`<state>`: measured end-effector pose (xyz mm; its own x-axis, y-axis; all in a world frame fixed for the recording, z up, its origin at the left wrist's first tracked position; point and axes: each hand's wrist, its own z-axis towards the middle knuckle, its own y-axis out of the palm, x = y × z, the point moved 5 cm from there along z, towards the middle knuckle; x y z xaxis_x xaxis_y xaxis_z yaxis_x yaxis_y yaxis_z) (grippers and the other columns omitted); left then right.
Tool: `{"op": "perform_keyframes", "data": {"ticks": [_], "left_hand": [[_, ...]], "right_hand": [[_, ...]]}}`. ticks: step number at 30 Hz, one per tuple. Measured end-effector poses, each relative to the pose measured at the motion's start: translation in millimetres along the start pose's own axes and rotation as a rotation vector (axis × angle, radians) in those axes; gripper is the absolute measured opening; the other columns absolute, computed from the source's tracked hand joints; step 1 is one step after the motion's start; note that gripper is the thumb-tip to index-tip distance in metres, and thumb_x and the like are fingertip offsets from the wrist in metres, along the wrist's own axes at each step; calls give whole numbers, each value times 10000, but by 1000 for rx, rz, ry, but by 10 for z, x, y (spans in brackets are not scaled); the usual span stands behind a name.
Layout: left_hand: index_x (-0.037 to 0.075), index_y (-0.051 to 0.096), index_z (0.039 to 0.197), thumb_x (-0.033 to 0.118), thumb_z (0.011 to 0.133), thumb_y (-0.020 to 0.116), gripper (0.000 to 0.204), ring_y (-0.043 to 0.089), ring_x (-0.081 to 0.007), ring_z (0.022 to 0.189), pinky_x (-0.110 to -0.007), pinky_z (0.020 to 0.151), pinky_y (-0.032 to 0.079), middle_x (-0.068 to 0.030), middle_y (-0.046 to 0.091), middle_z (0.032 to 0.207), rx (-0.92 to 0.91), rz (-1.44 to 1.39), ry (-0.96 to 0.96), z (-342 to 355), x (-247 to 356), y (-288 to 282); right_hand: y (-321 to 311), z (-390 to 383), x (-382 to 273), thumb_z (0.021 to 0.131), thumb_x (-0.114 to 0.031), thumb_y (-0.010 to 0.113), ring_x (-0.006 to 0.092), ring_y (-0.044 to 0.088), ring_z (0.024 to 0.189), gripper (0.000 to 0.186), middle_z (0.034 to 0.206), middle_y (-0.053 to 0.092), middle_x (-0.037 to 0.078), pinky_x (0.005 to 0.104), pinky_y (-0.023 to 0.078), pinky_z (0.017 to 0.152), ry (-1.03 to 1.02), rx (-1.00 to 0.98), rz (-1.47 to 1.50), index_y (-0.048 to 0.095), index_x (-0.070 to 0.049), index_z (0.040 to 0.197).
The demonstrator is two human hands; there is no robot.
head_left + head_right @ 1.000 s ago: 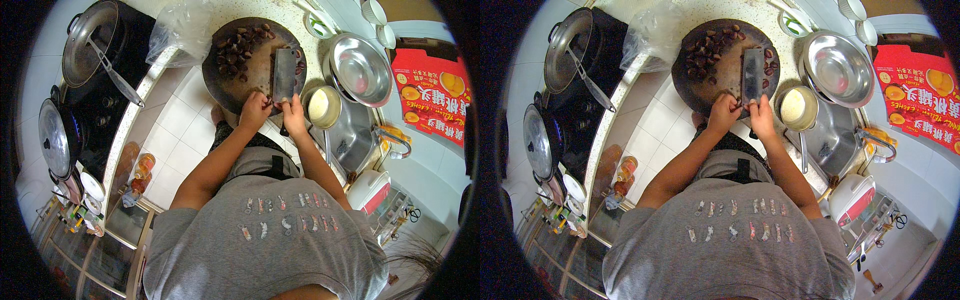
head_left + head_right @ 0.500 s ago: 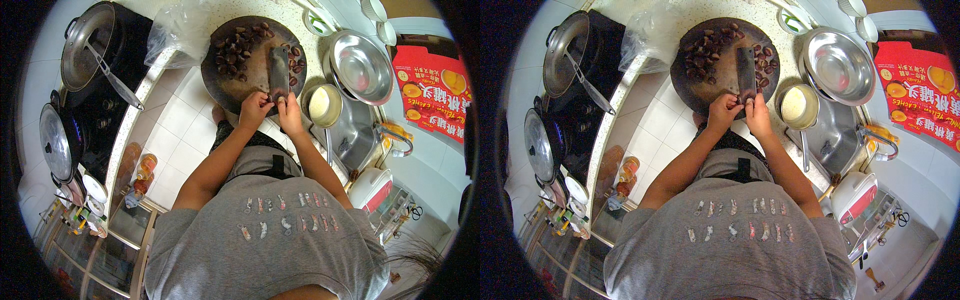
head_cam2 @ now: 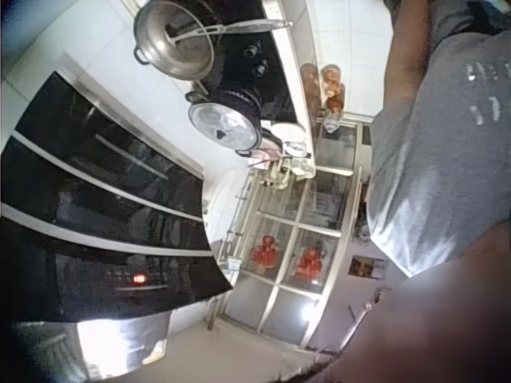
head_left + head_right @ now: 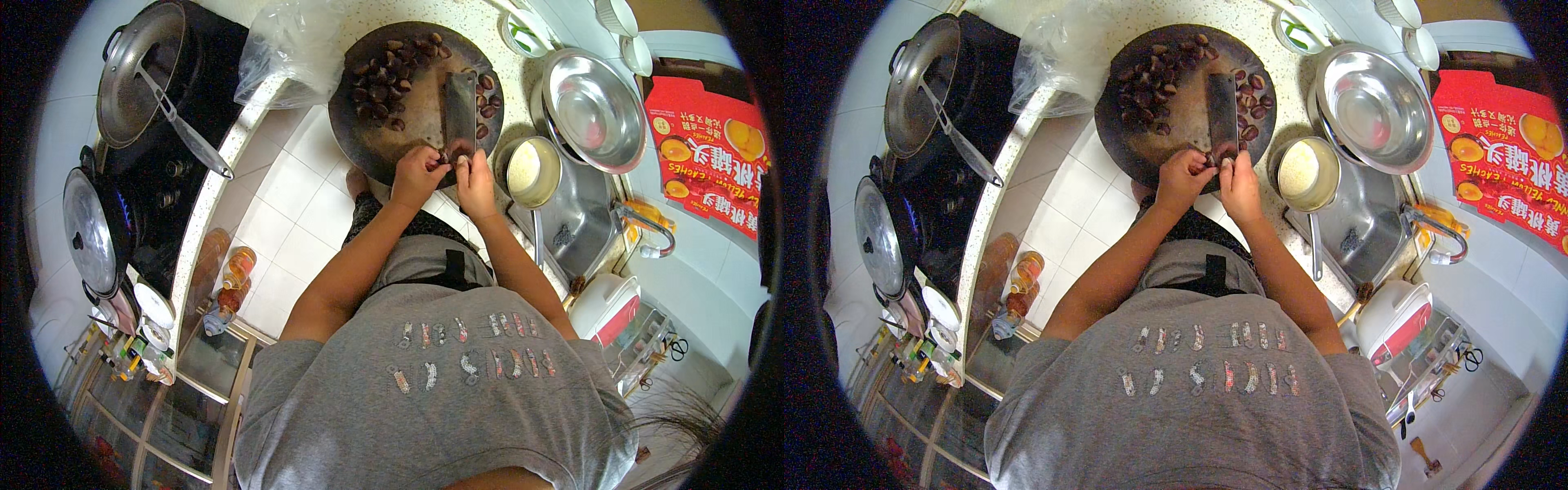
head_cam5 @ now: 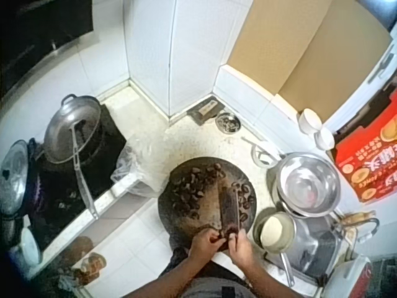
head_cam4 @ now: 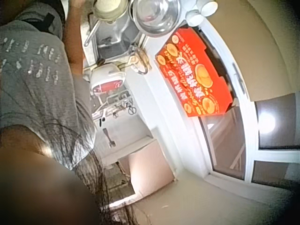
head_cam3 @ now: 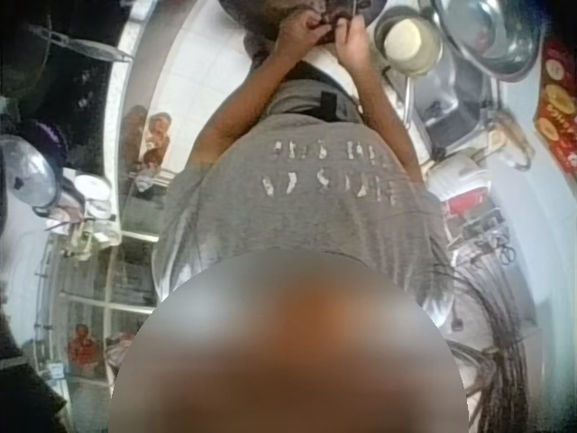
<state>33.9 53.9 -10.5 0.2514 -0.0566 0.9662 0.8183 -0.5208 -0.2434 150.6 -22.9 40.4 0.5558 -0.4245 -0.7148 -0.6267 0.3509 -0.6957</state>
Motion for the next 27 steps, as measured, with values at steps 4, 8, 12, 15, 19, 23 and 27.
{"op": "perform_keyframes", "data": {"ticks": [4,8,12,15,19,23,27], "left_hand": [[16,653,899,112,711,835,278,685,-208,705,-319,645,551,-115,677,801,6,-10,-7,8,-8,-1],[16,653,902,106,711,833,277,683,-210,705,-317,648,551,-116,677,800,-2,16,-10,17,-3,3],[15,652,899,102,714,829,270,684,-207,713,-318,654,552,-113,676,804,4,1,-7,13,7,1],[14,651,898,99,716,825,266,684,-207,720,-319,659,552,-114,676,809,6,-9,-12,13,-23,18],[11,654,902,91,715,822,264,685,-208,723,-320,663,553,-114,677,819,17,-17,-6,-4,-12,20],[8,655,907,80,710,818,266,684,-211,723,-320,669,555,-115,677,827,34,13,29,-21,0,17],[8,656,908,73,705,816,267,682,-213,722,-323,675,557,-116,674,827,17,13,8,-32,-18,37]], "right_hand": [[-12,20,-51,987,-159,490,517,586,816,191,865,594,311,535,466,689,-5,-4,-3,445,26,1004],[-6,21,-21,982,-149,496,518,584,812,181,866,596,311,538,466,690,-7,9,-41,449,24,1003],[-8,23,-63,978,-144,500,517,584,805,176,864,593,313,542,463,686,-8,-9,-42,452,24,998],[15,25,-18,974,-139,504,515,583,798,171,855,589,315,544,461,682,-21,-17,-63,452,23,992],[35,45,-3,967,-130,510,517,579,791,168,841,582,317,543,461,683,-34,-23,-75,444,23,989],[45,61,14,963,-125,513,527,574,794,178,842,583,322,547,461,685,-43,-38,-73,436,31,1002],[39,81,-41,958,-120,512,530,573,797,180,844,583,333,558,461,695,-14,-80,-104,433,35,1002]]}}
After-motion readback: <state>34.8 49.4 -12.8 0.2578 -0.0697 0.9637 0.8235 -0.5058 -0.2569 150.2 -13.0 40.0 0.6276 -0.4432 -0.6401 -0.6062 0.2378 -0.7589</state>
